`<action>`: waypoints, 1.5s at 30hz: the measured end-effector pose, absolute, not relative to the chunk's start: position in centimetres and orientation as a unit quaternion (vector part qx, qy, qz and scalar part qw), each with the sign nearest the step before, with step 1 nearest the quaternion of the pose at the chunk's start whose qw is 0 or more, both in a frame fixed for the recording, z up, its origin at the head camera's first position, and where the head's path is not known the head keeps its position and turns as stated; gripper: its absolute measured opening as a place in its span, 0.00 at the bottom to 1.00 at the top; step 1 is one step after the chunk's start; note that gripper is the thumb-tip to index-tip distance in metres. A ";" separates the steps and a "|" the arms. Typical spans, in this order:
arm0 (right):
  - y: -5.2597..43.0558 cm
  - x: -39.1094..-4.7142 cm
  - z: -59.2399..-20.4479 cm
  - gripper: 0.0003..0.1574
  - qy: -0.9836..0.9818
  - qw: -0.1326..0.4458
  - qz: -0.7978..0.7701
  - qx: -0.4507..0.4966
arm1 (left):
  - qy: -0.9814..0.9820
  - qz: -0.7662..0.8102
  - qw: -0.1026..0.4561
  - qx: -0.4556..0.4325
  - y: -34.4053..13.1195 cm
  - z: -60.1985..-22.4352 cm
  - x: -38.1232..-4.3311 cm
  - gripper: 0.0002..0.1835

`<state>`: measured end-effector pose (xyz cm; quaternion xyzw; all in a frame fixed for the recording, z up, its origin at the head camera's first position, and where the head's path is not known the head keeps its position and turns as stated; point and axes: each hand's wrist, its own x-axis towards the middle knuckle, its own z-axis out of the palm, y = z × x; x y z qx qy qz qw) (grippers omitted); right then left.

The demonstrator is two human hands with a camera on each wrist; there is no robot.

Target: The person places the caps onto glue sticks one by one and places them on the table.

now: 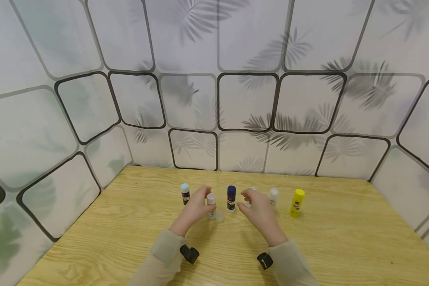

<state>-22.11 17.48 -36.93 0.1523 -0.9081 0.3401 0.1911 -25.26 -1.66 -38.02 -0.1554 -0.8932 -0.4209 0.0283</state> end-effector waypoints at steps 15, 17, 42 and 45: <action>17.4 -22.2 -37.0 0.16 -0.912 0.171 0.343 0.145 | -0.903 -0.398 -0.001 -0.159 -2.0 -39.8 -25.9 0.10; 17.4 -22.2 -37.0 0.16 -0.912 0.170 0.343 0.144 | -0.904 -0.397 0.002 -0.161 -2.1 -39.8 -25.9 0.10; 17.3 -21.9 -36.7 0.17 -0.915 0.165 0.343 0.136 | -0.893 -0.396 0.094 -0.192 -2.3 -36.9 -24.5 0.13; 17.3 -22.0 -36.7 0.17 -0.914 0.165 0.344 0.136 | -0.889 -0.389 0.127 -0.203 -2.4 -36.2 -24.0 0.14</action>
